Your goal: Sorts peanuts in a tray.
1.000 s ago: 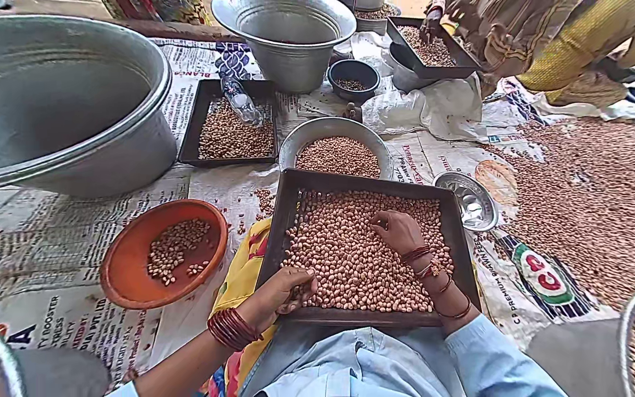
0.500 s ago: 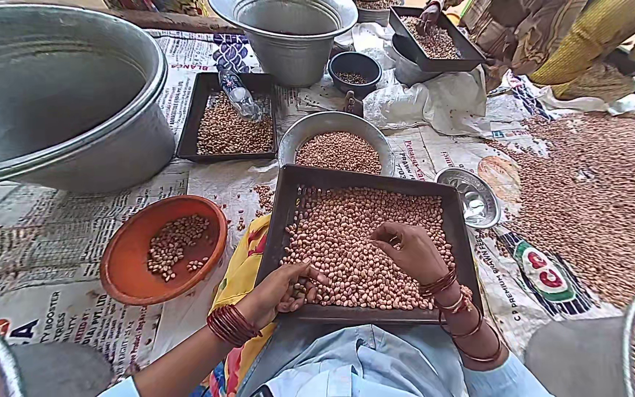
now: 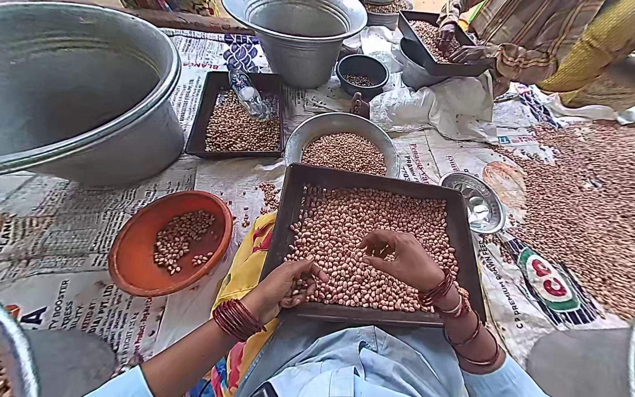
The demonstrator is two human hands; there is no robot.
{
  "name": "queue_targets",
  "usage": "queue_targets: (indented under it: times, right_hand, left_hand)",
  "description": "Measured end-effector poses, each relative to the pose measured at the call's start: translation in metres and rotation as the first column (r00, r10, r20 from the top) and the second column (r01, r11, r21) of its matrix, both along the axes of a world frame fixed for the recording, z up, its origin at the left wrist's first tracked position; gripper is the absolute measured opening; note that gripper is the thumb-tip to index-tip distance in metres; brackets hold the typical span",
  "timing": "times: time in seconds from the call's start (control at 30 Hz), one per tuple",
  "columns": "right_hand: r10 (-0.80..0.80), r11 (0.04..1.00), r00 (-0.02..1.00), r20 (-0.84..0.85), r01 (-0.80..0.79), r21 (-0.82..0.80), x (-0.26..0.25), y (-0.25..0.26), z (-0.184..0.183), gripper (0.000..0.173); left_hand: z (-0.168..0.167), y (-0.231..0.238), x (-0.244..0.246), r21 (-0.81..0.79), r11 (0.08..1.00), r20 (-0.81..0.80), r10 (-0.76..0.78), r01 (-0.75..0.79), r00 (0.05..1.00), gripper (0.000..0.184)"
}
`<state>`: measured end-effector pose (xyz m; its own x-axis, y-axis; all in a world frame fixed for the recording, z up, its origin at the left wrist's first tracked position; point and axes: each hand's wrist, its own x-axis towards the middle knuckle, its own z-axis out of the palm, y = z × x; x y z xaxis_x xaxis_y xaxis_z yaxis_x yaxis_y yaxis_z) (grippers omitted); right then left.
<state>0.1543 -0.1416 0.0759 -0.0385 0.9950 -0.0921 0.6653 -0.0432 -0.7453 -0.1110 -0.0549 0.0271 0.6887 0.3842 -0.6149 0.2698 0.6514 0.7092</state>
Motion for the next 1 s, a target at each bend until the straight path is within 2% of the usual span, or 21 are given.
queue_targets:
  times: [0.03,0.07,0.1,0.13,0.2,0.27,0.33,0.73,0.8,0.83,0.9,0.93,1.0]
  right_hand:
    - [0.007,0.997,0.998,-0.069,-0.002,0.073,-0.004,0.005,0.001,0.022]
    - [-0.022,0.99,1.0,-0.022,0.025,0.139,-0.007,0.011,-0.001,0.019]
    - [-0.073,0.982,0.992,0.104,0.054,0.179,-0.006,0.02,-0.004,0.019]
    - [-0.114,0.982,0.964,0.24,0.073,0.173,-0.004,0.029,-0.009,0.02]
    - [-0.125,0.992,0.901,0.416,0.109,0.062,0.003,0.048,-0.02,0.024]
    - [-0.097,0.99,0.872,0.479,0.133,-0.042,0.006,0.06,-0.028,0.027]
    - [-0.093,0.99,0.864,0.494,0.134,-0.048,0.007,0.064,-0.034,0.026]
    - [-0.085,0.988,0.863,0.497,0.136,-0.067,0.001,0.058,-0.03,0.032]
    - [-0.027,0.996,0.932,0.361,0.055,-0.065,-0.004,0.052,-0.018,0.03]
    - [0.036,0.999,0.975,0.217,-0.027,-0.047,-0.007,0.048,-0.012,0.029]
    - [0.149,0.989,0.988,-0.046,-0.148,0.02,-0.016,0.047,-0.005,0.029]
    - [0.154,0.987,0.985,-0.075,-0.149,0.064,-0.02,0.051,-0.003,0.028]
    - [0.061,0.985,0.994,0.093,-0.074,0.153,-0.022,0.066,-0.008,0.025]
  left_hand:
    - [0.0,0.0,0.0,-0.004,1.0,0.009,-0.009,0.009,1.0,0.06]
    - [0.001,0.001,0.0,-0.005,1.0,0.016,-0.016,0.016,1.0,0.06]
    - [0.001,0.001,-0.001,-0.002,1.0,0.02,-0.017,0.017,1.0,0.057]
    - [0.0,0.001,-0.001,0.006,1.0,0.024,-0.017,0.017,1.0,0.054]
    - [-0.002,0.001,-0.001,0.016,1.0,0.031,-0.017,0.017,0.999,0.05]
    - [-0.002,0.001,-0.001,0.007,1.0,0.037,-0.019,0.019,0.999,0.049]
    - [-0.002,0.001,-0.001,-0.002,1.0,0.031,-0.012,0.012,0.999,0.048]
    - [-0.004,0.001,0.0,-0.007,1.0,0.018,-0.002,0.002,1.0,0.049]
    - [-0.001,0.001,0.001,-0.01,0.999,-0.003,0.037,-0.037,0.999,0.052]
    - [-0.001,0.001,0.002,-0.018,0.998,-0.013,0.059,-0.06,0.998,0.055]
    - [-0.001,0.001,0.002,-0.049,0.997,-0.006,0.067,-0.067,0.998,0.063]
    - [-0.001,0.002,0.002,-0.064,0.996,0.003,0.061,-0.061,0.998,0.066]
    - [0.0,0.003,0.001,-0.074,0.996,0.009,0.055,-0.054,0.998,0.064]
